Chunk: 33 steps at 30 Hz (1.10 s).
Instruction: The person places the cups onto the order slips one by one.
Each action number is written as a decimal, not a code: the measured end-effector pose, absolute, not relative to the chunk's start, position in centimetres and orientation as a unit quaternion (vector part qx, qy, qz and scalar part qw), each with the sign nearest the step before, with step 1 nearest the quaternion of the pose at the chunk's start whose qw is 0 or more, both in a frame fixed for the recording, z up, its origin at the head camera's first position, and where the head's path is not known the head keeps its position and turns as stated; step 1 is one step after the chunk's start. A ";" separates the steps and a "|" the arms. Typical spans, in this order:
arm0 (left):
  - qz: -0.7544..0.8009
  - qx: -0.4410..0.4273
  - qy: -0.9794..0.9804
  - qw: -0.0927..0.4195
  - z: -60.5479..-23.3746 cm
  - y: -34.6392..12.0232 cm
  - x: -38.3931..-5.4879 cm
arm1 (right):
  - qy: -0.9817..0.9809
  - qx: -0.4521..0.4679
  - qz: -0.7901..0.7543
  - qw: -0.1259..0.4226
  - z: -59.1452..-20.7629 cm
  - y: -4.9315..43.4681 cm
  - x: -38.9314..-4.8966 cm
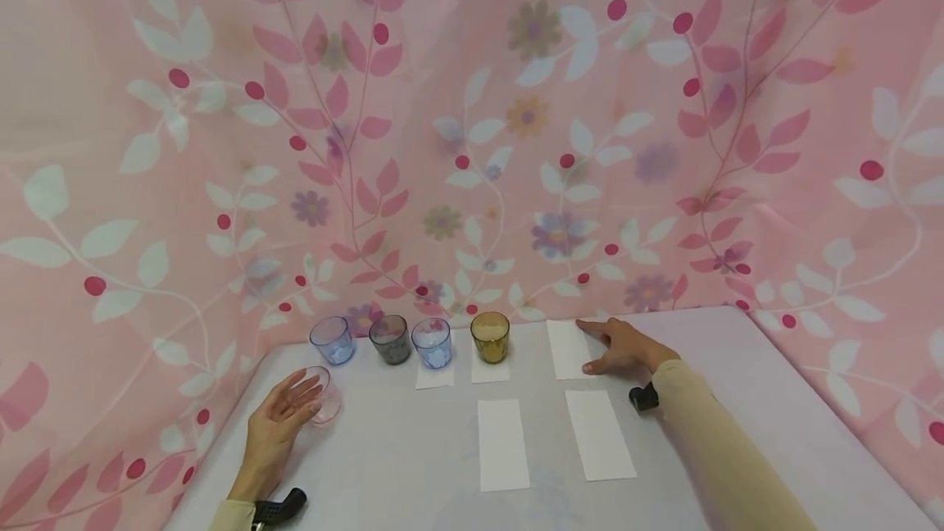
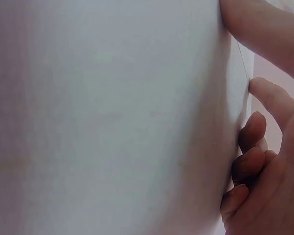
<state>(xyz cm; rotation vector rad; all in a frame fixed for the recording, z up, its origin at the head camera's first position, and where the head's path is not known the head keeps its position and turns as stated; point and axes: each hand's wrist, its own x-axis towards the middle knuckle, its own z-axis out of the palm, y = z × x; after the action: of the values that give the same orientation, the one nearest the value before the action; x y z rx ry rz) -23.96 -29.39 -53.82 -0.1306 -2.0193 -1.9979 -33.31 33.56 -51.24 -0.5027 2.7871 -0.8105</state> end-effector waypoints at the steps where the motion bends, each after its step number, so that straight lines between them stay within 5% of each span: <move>1: -0.697 -0.057 -0.700 0.147 -53.7 -29.4 -23.9 | 0.942 -0.170 -0.273 0.099 -51.3 33.6 -33.3; 17: -0.746 -0.237 -0.615 0.094 -46.4 -24.7 -23.2 | 0.938 -0.179 -0.280 0.096 -51.4 33.5 -33.1; 33: -0.723 -0.344 -0.599 0.001 -41.2 -14.5 -27.8 | 0.943 -0.163 -0.271 0.107 -51.5 33.8 -33.4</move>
<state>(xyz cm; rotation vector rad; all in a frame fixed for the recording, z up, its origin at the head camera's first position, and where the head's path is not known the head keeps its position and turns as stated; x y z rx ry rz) -27.82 -14.49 -41.20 -1.0805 -1.8792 -2.2707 -33.40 33.84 -51.49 -0.4789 2.7751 -0.7978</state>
